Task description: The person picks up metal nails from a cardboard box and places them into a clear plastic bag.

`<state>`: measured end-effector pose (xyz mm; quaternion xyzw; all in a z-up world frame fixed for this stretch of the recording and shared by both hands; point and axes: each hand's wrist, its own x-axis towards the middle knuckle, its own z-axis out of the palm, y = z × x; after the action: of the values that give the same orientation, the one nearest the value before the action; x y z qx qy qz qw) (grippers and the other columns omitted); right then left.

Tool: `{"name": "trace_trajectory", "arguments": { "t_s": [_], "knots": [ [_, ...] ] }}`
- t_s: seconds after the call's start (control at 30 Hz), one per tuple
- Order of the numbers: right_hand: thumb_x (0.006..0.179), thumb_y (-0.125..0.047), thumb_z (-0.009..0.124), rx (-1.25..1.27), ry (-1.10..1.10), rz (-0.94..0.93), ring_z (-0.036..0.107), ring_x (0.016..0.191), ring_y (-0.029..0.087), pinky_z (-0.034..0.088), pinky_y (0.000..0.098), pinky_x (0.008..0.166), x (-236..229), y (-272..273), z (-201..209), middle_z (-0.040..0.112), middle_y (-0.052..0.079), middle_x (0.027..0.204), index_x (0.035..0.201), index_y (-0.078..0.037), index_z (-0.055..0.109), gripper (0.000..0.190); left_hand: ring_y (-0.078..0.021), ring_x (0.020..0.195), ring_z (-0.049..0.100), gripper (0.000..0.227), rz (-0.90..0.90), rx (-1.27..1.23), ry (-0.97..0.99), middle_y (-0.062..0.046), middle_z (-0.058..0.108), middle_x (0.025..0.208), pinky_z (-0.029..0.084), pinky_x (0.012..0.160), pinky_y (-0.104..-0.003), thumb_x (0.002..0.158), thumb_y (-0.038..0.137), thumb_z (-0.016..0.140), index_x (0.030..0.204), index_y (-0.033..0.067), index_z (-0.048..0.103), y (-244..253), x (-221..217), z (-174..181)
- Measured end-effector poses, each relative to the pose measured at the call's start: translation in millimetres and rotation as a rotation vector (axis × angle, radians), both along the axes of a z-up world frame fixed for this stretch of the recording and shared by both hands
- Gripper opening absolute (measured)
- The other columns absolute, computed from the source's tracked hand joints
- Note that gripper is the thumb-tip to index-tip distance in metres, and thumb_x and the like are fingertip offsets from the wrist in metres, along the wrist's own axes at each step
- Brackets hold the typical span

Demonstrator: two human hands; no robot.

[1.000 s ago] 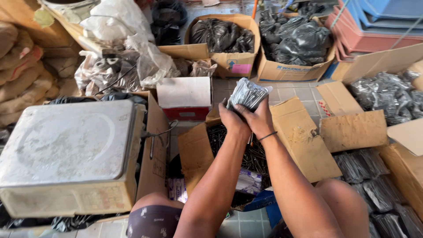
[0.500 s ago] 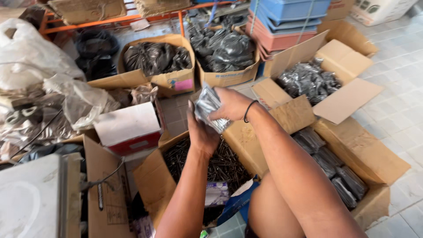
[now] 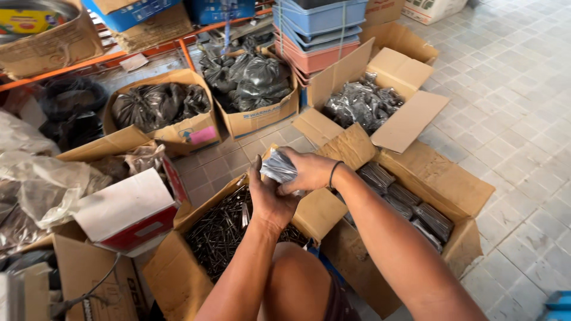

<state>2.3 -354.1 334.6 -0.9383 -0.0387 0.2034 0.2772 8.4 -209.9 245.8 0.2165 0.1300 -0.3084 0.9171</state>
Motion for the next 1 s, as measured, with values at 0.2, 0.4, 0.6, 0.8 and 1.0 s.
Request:
{"name": "trace_trajectory", "arguments": {
  "t_s": [0.2,0.4,0.6,0.8,1.0],
  "knots": [
    [0.079,-0.062,0.088,-0.031,-0.009,-0.100,0.060,0.148,0.053,0.047,0.0599,0.129,-30,-67,9,0.065,0.036,0.154,0.173,-0.019,0.035,0.116,-0.0512,0.166,0.043,0.112,-0.250,0.170,-0.119,-0.025,0.040,0.184,0.043,0.126,-0.067,0.094,0.079,0.057,0.175,0.0020,0.046,-61,-39,60],
    [0.080,-0.052,0.087,-0.147,0.022,-0.221,0.057,0.152,0.048,0.048,0.0600,0.128,-91,-159,-43,0.055,0.029,0.169,0.170,-0.018,0.034,0.109,-0.0489,0.147,0.062,0.105,-0.445,0.358,-0.080,-0.026,0.057,0.164,0.059,0.101,-0.053,0.095,0.076,0.059,0.167,0.0004,0.049,-142,-70,3],
    [0.080,-0.049,0.085,-0.220,0.021,-0.328,0.061,0.148,0.046,0.052,0.0582,0.123,-150,-222,-112,0.054,0.025,0.171,0.175,-0.010,0.032,0.116,-0.0432,0.139,0.070,0.096,-0.565,0.586,-0.134,-0.028,0.063,0.158,0.064,0.100,-0.052,0.097,0.064,0.067,0.166,0.0004,0.050,-158,-97,-26],
    [0.071,-0.078,0.083,-0.440,0.059,-0.443,0.065,0.148,0.038,0.052,0.0685,0.120,-215,-264,-268,0.067,0.017,0.159,0.171,-0.015,0.035,0.128,-0.0399,0.125,0.079,0.070,-0.500,0.754,-0.325,-0.022,0.070,0.144,0.066,0.095,-0.050,0.101,0.056,0.071,0.149,0.0061,0.060,-163,-85,-38],
    [0.079,-0.062,0.086,-0.437,0.188,-0.470,0.056,0.155,0.037,0.030,0.0848,0.124,-273,-258,-353,0.062,0.016,0.163,0.169,-0.012,0.040,0.112,-0.0351,0.118,0.083,0.061,-0.584,0.840,-0.412,-0.017,0.076,0.138,0.067,0.087,-0.044,0.096,0.055,0.079,0.139,0.0131,0.068,-166,-93,-52]
  ]
}}
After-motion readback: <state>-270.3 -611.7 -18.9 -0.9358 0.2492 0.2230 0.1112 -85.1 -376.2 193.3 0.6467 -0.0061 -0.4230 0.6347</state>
